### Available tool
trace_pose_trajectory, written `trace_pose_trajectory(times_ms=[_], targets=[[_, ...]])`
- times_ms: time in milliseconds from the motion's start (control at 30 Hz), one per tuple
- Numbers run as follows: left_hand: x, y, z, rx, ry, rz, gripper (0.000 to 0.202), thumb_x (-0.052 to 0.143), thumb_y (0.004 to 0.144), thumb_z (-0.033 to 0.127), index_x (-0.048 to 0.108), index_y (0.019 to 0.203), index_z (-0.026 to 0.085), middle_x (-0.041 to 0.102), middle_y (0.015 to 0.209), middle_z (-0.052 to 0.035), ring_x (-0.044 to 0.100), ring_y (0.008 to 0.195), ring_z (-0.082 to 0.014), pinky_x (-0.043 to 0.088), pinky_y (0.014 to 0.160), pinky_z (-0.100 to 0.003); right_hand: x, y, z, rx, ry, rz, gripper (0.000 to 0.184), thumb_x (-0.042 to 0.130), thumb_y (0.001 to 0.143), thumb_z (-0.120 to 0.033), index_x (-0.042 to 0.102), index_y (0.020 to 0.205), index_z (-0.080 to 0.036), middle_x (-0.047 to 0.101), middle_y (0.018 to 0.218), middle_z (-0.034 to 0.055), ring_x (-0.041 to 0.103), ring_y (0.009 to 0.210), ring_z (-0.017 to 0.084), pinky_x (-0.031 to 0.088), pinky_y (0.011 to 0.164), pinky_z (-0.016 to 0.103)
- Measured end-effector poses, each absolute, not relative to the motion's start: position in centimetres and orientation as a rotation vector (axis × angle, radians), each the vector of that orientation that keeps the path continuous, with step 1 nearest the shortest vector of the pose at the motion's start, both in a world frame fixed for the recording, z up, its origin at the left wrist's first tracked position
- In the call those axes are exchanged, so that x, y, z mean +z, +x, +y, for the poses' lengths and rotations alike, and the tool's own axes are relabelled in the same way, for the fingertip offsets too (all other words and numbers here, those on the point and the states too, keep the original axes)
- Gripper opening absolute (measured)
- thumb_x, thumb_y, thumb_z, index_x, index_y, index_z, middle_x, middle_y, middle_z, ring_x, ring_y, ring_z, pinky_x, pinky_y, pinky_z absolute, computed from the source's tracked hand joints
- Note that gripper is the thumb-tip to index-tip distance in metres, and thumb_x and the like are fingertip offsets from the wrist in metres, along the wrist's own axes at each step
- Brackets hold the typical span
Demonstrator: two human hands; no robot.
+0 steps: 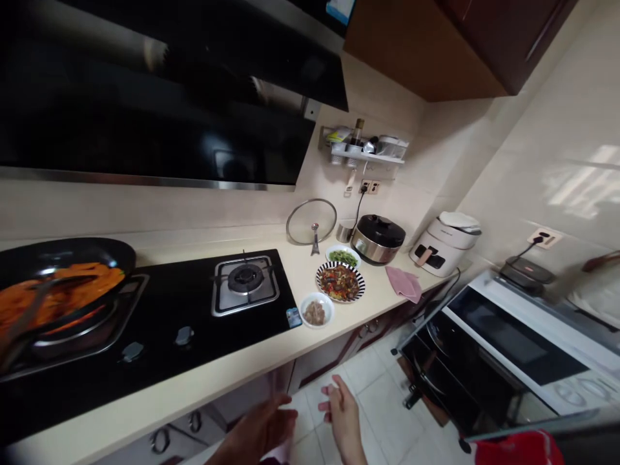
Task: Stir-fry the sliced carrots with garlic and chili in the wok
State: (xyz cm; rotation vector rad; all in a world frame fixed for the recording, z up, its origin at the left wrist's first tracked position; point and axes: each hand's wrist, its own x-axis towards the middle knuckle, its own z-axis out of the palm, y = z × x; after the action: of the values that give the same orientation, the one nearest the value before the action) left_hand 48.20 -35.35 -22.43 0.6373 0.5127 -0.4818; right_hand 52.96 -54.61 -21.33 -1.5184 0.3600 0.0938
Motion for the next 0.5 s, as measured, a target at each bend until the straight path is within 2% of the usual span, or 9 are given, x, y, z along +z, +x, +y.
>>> trace_pose_trajectory(times_ms=[167,300,400,500], targets=[[-20.1,57.6,-35.4,-0.34,0.718,0.512,0.042,0.079,0.062,0.035,0.058,0.093,0.015,0.071,0.089,-0.0122,0.069,0.085,-0.0259,0.049,0.087,-0.037,-19.1,64.5,-58.8,0.132,-1.401,0.43,0.065,0.075,0.053,-0.058,0.055,0.1,-0.018,0.072,0.084,0.0063,0.067,0.064,0.019,0.051,0.056,0.028],[-19.3,62.8,-35.8,-0.331,0.756,0.513,0.047,0.077,0.063,0.03,0.054,0.101,0.015,0.069,0.091,-0.0104,0.068,0.085,-0.023,0.048,0.091,-0.037,-19.1,72.2,-60.1,0.213,-1.273,0.424,0.057,0.078,0.055,-0.05,0.051,0.096,-0.021,0.072,0.086,0.0026,0.069,0.076,0.021,0.054,0.067,0.033],[-19.5,64.6,-36.3,-0.415,0.766,0.483,0.066,0.075,0.065,0.028,0.044,0.121,0.013,0.068,0.094,-0.0116,0.067,0.086,-0.0223,0.049,0.089,-0.037,-19.8,76.0,-60.4,0.27,-1.18,0.428,0.055,0.081,0.053,-0.043,0.05,0.094,-0.023,0.071,0.075,-0.0009,0.07,0.074,0.02,0.054,0.066,0.031],[-19.7,65.4,-36.9,-0.456,0.777,0.544,0.087,0.074,0.064,0.024,0.026,0.135,0.016,0.068,0.092,-0.0089,0.069,0.076,-0.0223,0.05,0.084,-0.038,-20.4,78.1,-60.4,0.292,-1.141,0.432,0.053,0.084,0.047,-0.034,0.051,0.087,-0.022,0.069,0.065,-0.0028,0.067,0.062,0.017,0.054,0.062,0.029]])
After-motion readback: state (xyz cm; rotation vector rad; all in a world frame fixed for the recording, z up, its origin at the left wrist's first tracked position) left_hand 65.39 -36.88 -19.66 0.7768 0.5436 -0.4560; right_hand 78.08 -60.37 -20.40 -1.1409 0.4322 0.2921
